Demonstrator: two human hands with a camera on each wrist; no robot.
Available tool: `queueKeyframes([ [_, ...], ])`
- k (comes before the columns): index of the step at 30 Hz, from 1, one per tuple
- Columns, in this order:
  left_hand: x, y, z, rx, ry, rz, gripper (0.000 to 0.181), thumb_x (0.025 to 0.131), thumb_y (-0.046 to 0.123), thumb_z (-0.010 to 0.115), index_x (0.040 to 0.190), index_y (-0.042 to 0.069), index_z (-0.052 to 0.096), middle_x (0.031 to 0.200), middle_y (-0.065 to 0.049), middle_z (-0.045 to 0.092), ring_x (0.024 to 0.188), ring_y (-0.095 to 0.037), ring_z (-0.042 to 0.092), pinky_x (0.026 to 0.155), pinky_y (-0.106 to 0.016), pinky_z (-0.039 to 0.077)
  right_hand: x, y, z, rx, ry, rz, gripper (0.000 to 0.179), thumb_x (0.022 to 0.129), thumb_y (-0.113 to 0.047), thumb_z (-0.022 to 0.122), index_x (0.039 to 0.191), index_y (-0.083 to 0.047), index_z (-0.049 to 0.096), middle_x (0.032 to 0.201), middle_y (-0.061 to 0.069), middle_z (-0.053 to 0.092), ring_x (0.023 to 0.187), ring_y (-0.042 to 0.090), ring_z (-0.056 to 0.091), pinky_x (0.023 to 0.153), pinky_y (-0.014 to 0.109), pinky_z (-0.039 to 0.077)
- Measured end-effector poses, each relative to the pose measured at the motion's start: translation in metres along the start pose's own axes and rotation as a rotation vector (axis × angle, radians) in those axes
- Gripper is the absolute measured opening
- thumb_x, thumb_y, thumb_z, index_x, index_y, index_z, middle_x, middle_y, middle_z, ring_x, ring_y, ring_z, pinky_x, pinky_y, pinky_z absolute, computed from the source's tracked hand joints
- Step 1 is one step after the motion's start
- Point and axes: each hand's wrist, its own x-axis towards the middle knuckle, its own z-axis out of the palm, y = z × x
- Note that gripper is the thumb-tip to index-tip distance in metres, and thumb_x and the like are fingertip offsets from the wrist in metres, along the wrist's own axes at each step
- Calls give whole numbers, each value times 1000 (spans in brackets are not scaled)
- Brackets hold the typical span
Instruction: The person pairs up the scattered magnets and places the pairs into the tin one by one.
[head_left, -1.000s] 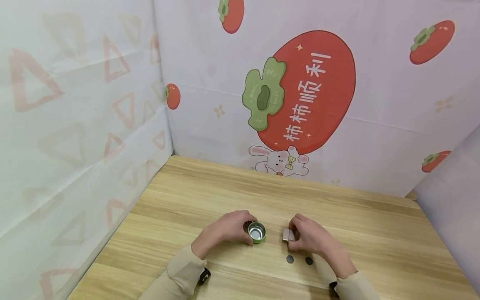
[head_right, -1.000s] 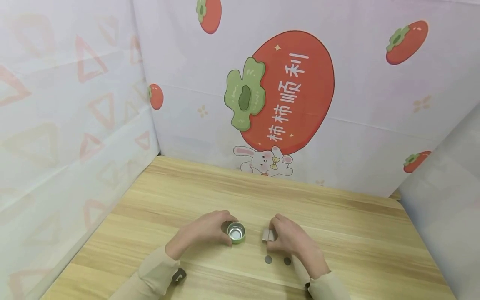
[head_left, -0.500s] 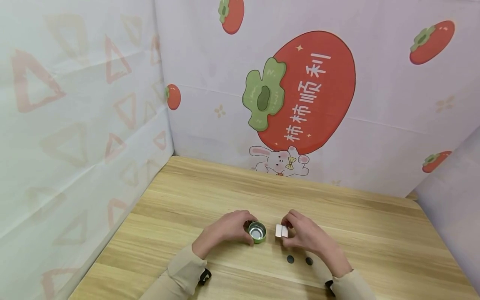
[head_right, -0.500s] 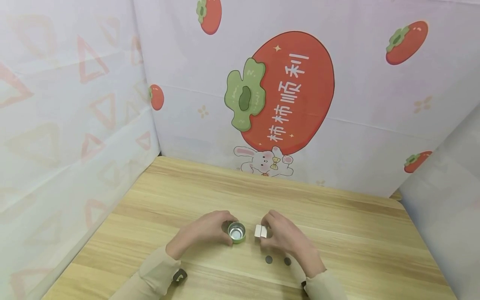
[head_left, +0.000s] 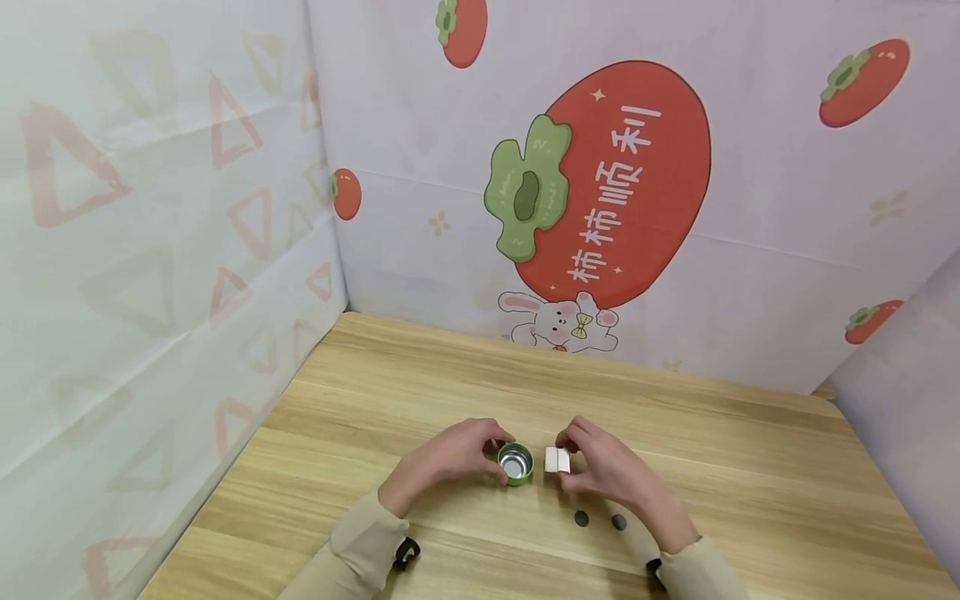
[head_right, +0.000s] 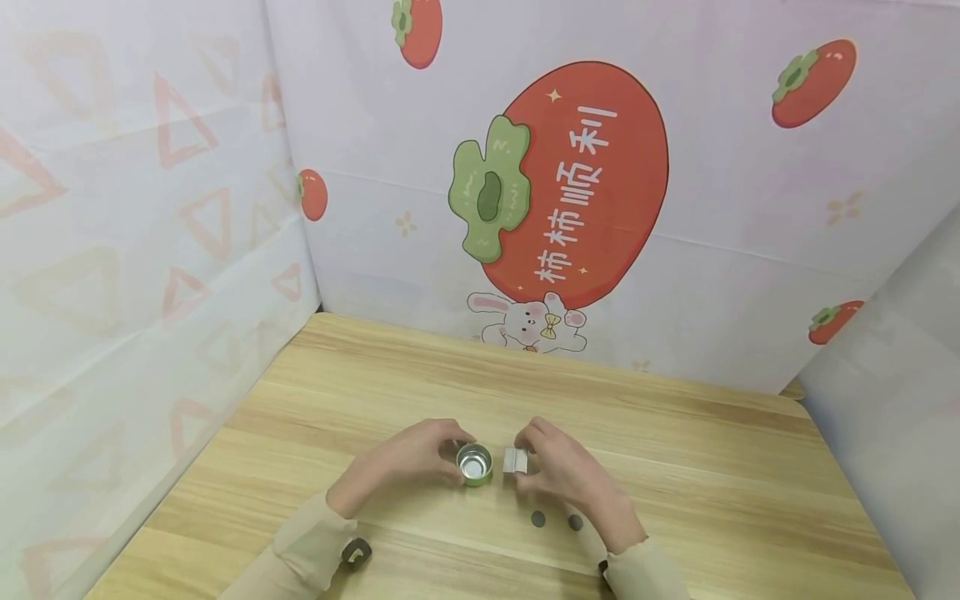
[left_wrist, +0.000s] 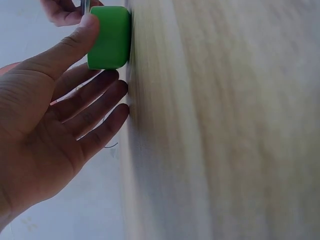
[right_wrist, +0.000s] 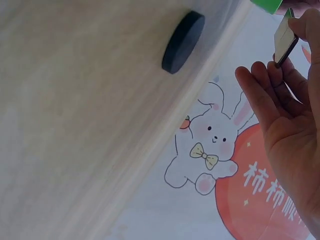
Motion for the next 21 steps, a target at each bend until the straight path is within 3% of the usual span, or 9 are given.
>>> queueKeyframes([
  [13,1,-1,1,-30,27,11,51,71,29,89,117,15,75,94,8,67,83,-3,59,77,-19,49,8,-8,7,61,17,-112,33,75,-21,81,103,-12,66,99,-5,57,91,9,62,80,25,55],
  [21,1,-2,0,-11,55,30,53,70,30,89,118,12,74,91,7,68,79,-2,59,74,-18,48,9,-15,7,98,-48,-54,34,79,-21,80,109,-9,68,102,-3,58,94,12,64,83,28,56],
])
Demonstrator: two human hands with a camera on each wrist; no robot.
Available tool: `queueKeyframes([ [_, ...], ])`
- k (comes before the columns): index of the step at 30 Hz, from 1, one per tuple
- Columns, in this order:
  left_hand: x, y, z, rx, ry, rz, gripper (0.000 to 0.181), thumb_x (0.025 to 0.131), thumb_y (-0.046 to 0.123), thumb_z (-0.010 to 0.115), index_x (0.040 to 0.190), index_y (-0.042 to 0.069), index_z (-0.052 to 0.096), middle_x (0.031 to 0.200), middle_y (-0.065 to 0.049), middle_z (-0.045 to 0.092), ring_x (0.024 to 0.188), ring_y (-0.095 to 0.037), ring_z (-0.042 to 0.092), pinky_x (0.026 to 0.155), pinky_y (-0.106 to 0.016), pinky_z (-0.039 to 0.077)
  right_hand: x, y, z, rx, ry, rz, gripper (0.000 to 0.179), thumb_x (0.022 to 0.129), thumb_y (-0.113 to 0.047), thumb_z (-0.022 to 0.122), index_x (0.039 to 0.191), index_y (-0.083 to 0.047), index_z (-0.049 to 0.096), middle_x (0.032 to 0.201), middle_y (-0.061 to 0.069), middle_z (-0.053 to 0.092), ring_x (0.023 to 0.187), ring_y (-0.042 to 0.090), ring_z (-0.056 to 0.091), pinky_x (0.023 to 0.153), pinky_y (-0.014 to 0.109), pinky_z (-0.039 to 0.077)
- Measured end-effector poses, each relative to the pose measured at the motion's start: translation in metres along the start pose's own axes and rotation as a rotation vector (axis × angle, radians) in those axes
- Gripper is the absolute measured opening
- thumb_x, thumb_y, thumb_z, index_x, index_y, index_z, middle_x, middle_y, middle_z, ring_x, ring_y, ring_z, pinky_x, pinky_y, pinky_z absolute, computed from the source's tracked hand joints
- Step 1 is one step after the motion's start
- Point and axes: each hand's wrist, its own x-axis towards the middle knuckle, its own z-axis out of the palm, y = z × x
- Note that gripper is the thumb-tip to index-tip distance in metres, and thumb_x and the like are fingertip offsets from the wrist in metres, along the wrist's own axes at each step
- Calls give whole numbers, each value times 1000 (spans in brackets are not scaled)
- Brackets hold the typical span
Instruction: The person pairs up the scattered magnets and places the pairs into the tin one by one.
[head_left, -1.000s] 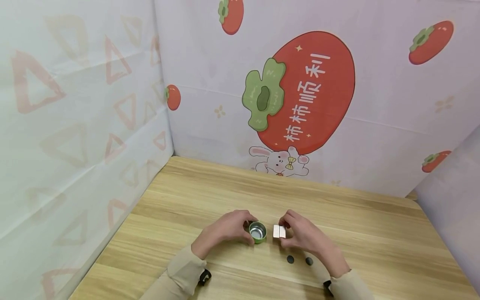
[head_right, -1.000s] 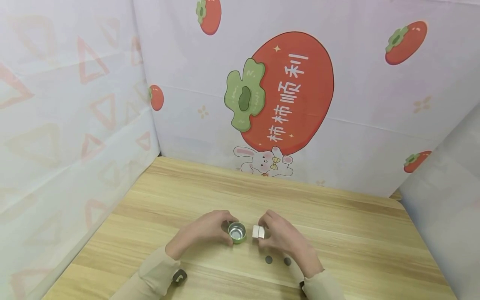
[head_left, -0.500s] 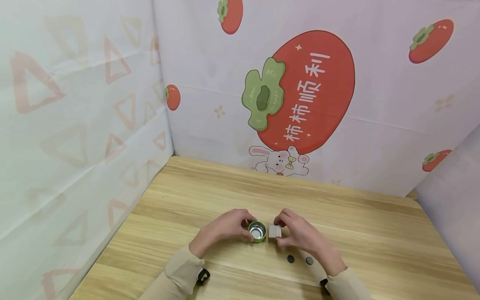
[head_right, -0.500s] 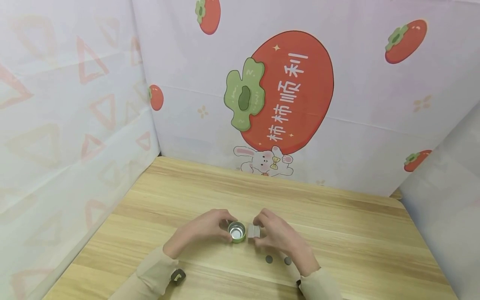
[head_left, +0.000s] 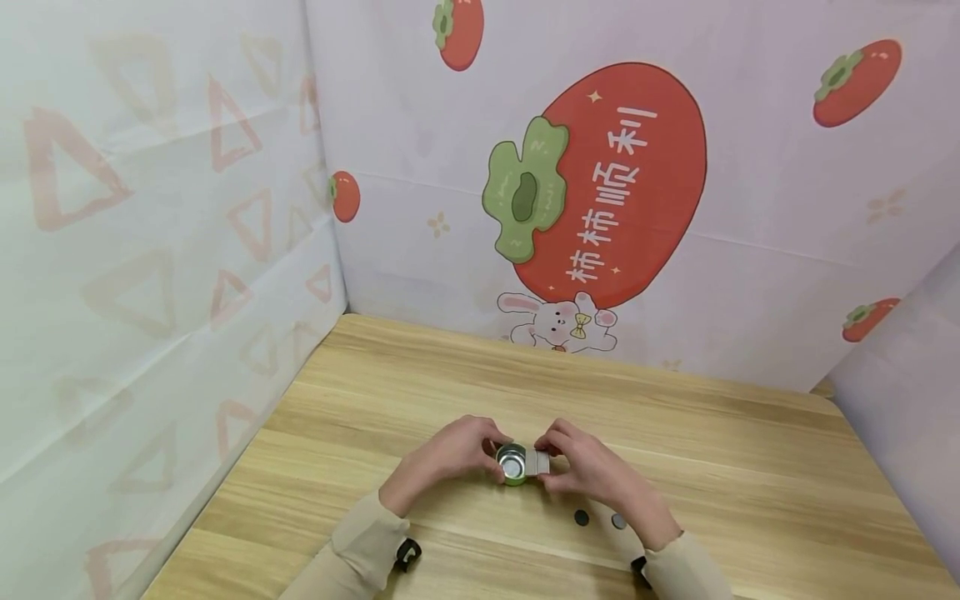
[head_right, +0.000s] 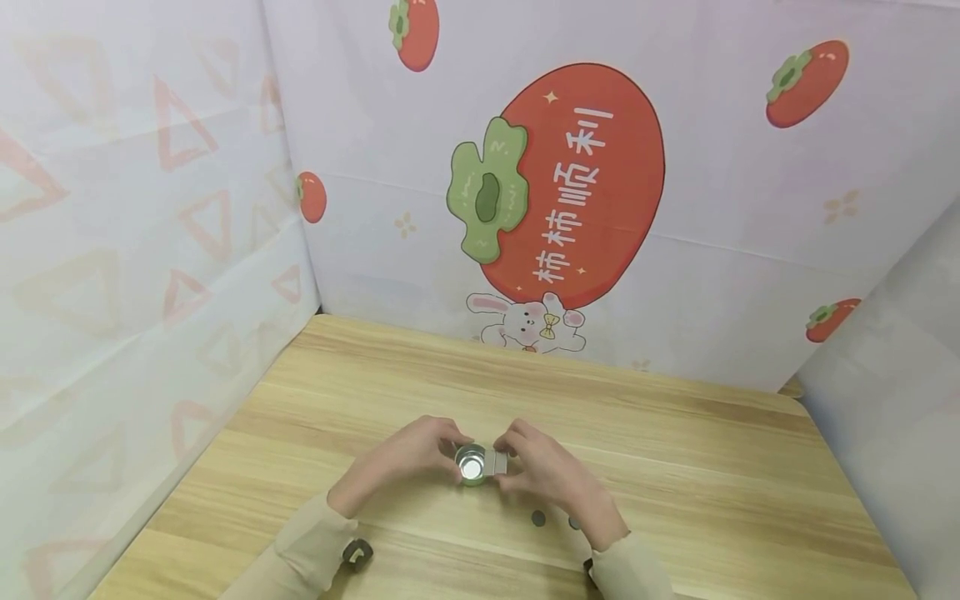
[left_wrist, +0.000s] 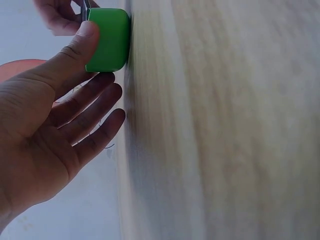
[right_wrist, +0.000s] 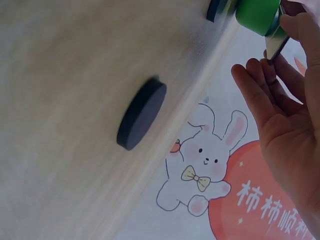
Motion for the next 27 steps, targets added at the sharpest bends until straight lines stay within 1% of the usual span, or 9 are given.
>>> queueKeyframes([
  [4,0,1,0,-14,-7,1,54,71,31,89,119,12,74,93,6,69,80,-2,60,74,-18,48,0,-3,0,33,-44,59,33,82,-22,79,111,-10,69,103,-3,59,95,11,64,84,29,56],
  [9,0,2,0,-24,-11,-3,52,72,30,88,119,12,74,93,6,69,79,0,59,75,-18,48,4,-7,-1,36,-58,80,29,83,-23,79,108,-11,71,99,-5,57,90,10,62,79,25,54],
  [12,0,2,0,-22,-7,-2,52,72,30,88,119,13,74,93,6,69,80,-1,60,75,-18,48,6,-9,-1,5,-46,73,28,81,-24,80,105,-11,73,96,-5,55,83,9,57,73,22,50],
  [17,1,1,-1,-18,-3,3,52,72,31,88,118,13,74,93,6,69,80,-1,59,75,-19,48,9,-13,0,-64,-16,22,27,80,-23,82,101,-9,73,92,-3,53,76,8,52,66,18,46],
  [20,0,1,-1,-19,-4,4,52,72,31,88,118,13,74,93,6,69,81,-2,60,75,-19,48,9,-15,0,-83,-8,-2,26,80,-21,82,100,-7,74,91,-2,53,75,8,52,65,18,46],
  [23,0,1,-1,-25,-6,2,52,72,31,88,118,12,74,94,6,69,82,-3,61,75,-19,48,9,-15,0,-94,-18,-9,26,80,-21,82,100,-7,73,92,-2,53,76,9,53,66,18,46],
  [27,0,1,0,-32,-7,4,52,72,30,88,118,12,74,94,6,70,83,-5,63,76,-19,49,9,-16,-2,-64,-33,2,24,82,-23,82,99,-9,73,92,-3,54,78,10,56,67,19,48],
])
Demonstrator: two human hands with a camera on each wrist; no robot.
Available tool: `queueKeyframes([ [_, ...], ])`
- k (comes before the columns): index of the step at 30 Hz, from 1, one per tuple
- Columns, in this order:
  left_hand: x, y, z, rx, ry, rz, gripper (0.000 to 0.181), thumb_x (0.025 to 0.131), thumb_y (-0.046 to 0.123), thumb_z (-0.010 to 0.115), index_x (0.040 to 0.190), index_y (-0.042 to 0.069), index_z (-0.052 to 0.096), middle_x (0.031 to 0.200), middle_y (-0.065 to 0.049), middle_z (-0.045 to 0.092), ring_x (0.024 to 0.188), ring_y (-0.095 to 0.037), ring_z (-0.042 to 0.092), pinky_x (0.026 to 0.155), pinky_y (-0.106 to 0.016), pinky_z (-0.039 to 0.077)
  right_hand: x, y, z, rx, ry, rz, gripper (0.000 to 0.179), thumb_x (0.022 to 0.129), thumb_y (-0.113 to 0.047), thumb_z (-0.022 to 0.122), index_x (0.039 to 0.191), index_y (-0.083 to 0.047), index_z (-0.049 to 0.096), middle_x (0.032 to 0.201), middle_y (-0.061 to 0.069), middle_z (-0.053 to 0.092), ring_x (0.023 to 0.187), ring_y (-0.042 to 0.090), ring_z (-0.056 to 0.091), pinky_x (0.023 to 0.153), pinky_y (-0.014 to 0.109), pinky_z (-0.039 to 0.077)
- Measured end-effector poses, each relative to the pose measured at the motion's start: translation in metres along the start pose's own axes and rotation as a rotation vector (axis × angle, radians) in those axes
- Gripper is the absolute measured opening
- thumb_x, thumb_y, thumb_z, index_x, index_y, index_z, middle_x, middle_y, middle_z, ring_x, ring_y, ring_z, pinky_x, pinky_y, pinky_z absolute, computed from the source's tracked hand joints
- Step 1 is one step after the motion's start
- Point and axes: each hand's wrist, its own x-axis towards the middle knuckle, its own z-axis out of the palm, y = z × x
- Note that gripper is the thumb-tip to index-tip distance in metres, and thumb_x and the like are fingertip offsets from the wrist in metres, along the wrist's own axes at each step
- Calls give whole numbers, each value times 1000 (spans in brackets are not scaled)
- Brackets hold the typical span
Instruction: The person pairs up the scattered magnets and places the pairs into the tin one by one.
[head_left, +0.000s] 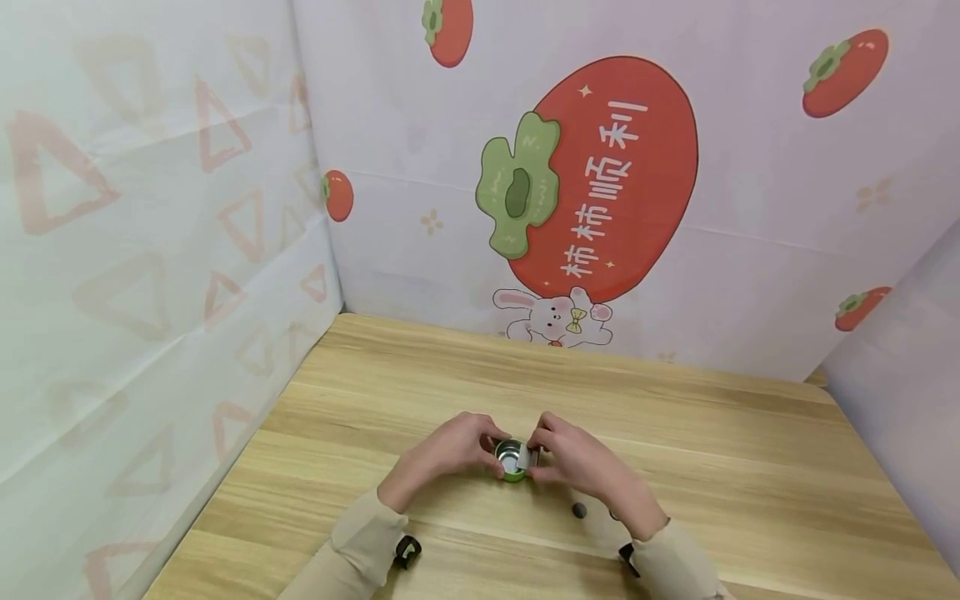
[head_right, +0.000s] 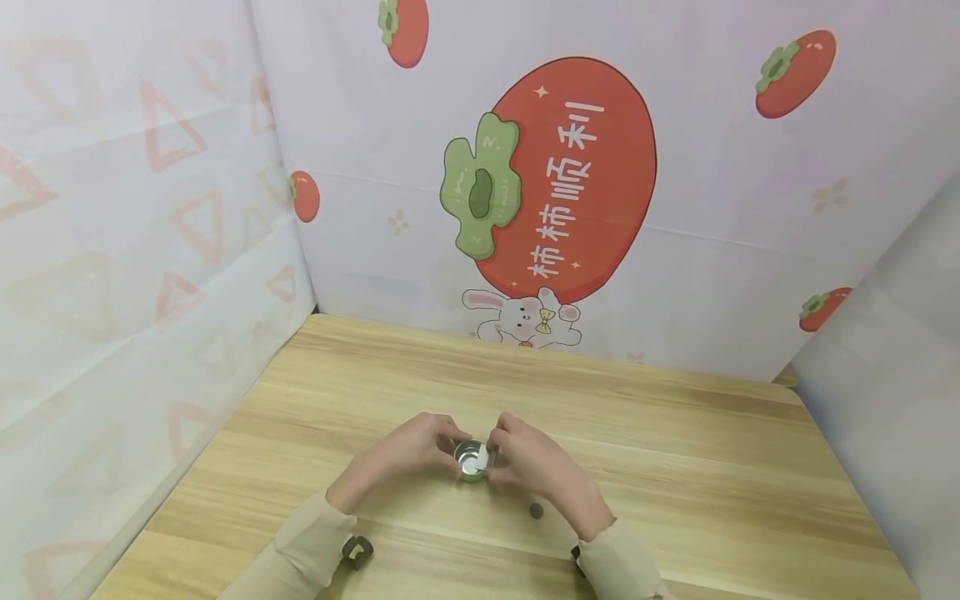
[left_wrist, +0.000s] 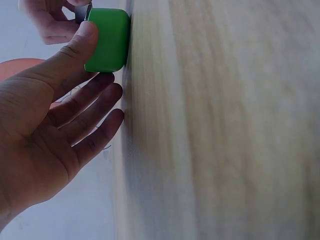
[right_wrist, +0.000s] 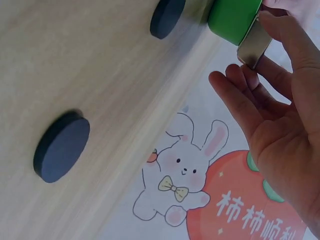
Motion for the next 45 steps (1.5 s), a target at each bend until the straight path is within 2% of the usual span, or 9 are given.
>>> queueKeyframes([
  [8,0,0,-1,-29,-7,-7,52,72,31,88,118,12,74,95,5,70,83,-4,62,75,-19,49,5,1,4,124,-31,44,26,86,-31,77,103,-11,73,96,-2,57,79,7,56,67,19,49],
  [17,-1,1,-1,-30,-6,-31,51,72,31,88,118,14,74,92,6,69,80,-2,59,74,-19,48,6,0,8,247,-15,95,34,81,-22,83,108,-7,71,99,0,62,87,13,63,75,23,54],
  [21,-1,2,-1,-34,-8,-35,52,72,30,88,118,13,74,94,5,70,81,-2,59,75,-19,48,4,-1,6,227,-11,123,38,78,-21,85,109,-6,71,100,0,63,89,14,63,77,26,55],
  [27,0,3,-1,-29,1,-37,52,72,29,89,118,12,74,95,4,70,80,-3,59,75,-19,48,4,-3,5,127,9,210,35,76,-30,86,100,-9,73,88,-4,59,77,9,54,67,21,46],
  [31,0,2,-1,-30,3,-41,52,71,29,89,118,12,74,94,5,70,80,-3,59,75,-19,48,6,-1,8,104,15,188,32,77,-32,85,97,-11,72,84,-6,57,74,7,51,64,19,44],
  [45,2,2,0,-43,-5,-59,50,71,27,89,116,12,75,95,5,71,82,-5,60,76,-20,48,9,5,14,161,30,104,30,77,-30,84,96,-11,70,85,-4,60,75,8,54,65,18,46],
])
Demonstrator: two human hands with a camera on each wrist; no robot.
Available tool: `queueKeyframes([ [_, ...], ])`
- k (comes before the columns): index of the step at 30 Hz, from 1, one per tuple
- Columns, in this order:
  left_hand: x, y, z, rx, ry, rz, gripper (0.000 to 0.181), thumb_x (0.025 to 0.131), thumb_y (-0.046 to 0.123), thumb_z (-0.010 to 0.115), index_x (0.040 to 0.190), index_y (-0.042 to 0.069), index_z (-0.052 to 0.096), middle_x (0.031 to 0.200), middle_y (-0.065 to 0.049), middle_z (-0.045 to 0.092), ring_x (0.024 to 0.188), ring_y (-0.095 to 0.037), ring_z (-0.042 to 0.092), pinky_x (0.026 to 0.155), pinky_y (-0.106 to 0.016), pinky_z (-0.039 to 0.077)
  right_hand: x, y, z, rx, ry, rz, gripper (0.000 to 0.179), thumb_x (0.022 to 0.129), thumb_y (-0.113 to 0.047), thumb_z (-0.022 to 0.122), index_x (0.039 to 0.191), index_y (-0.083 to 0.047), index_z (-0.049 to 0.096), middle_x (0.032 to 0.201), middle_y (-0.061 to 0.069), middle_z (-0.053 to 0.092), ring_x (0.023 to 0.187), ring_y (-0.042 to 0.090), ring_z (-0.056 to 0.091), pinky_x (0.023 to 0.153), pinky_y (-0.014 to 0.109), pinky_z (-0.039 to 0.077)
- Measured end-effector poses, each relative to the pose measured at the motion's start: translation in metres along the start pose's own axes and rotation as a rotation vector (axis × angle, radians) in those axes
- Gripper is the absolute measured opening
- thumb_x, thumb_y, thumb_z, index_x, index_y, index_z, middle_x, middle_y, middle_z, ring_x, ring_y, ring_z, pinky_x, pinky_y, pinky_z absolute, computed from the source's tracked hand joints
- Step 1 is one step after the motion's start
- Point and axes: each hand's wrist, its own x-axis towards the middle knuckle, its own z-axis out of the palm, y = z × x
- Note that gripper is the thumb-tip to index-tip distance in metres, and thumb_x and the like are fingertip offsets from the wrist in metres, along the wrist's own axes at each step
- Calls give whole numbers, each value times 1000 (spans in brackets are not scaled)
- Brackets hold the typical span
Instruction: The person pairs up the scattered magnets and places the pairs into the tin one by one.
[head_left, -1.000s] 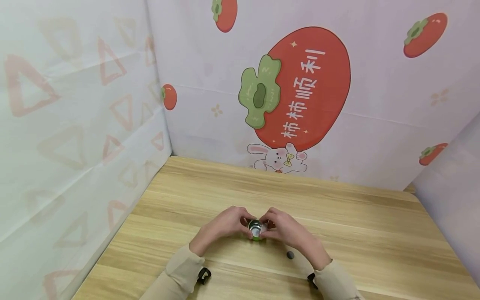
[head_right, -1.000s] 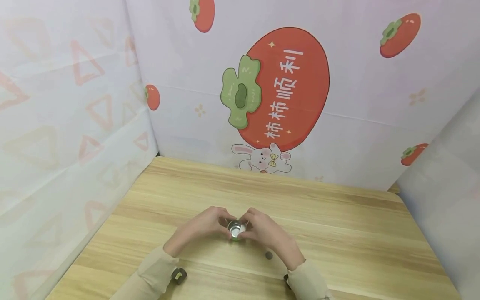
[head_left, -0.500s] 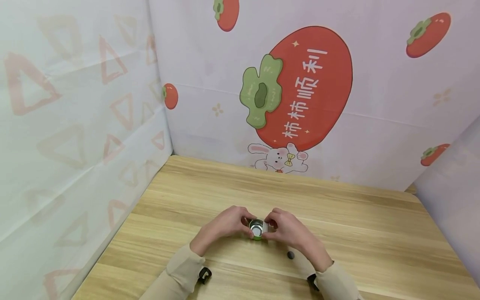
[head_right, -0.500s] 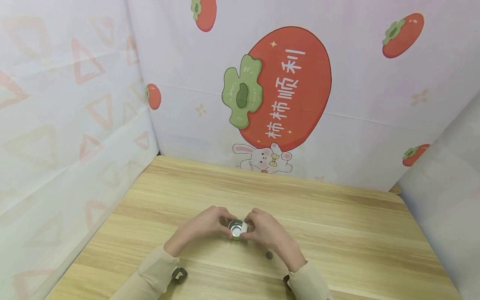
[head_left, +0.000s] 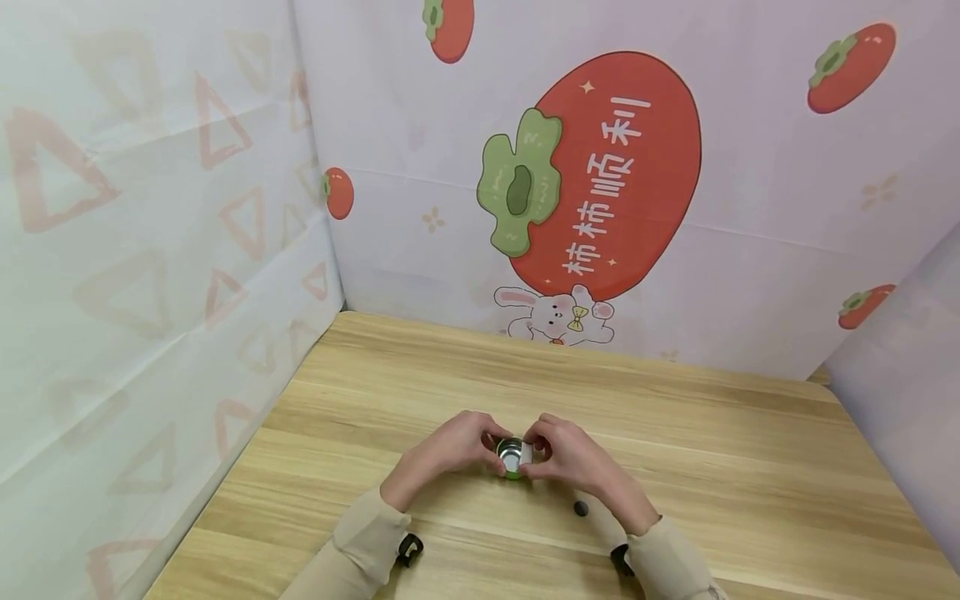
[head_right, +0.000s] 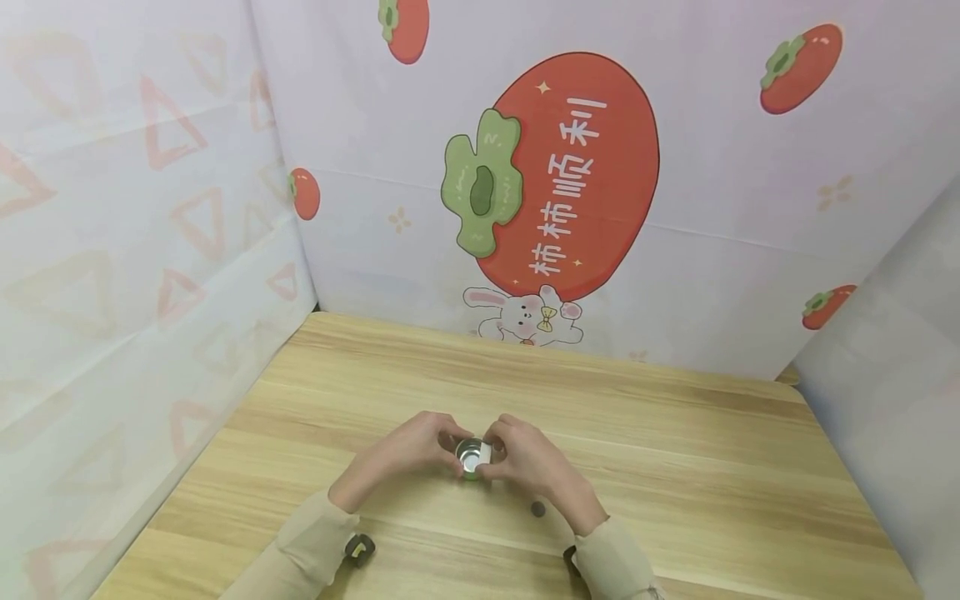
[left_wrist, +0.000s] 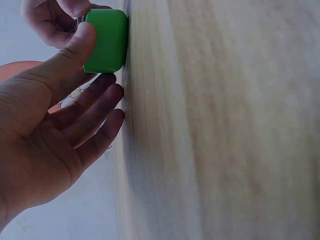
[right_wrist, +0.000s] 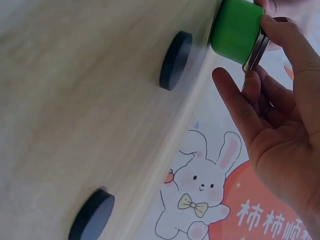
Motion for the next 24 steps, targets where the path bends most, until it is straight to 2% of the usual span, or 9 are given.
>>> queueKeyframes([
  [9,-1,1,-1,-3,-3,5,49,72,26,89,116,12,75,96,5,73,82,-4,60,76,-20,49,5,-1,2,46,-25,-25,29,75,-22,84,96,-10,68,85,-4,60,74,9,55,65,18,47],
  [13,-1,3,-1,-16,-16,20,48,74,25,87,118,14,74,99,4,73,83,-3,61,76,-20,49,8,-4,7,48,-32,-57,28,77,-26,83,95,-11,68,82,-7,59,72,4,52,64,18,47],
  [24,0,0,0,8,-15,24,43,77,26,85,119,18,75,99,7,74,84,-2,61,77,-20,49,7,-11,8,84,-2,49,31,79,-35,83,91,-11,68,79,-6,57,70,7,51,62,19,45],
])
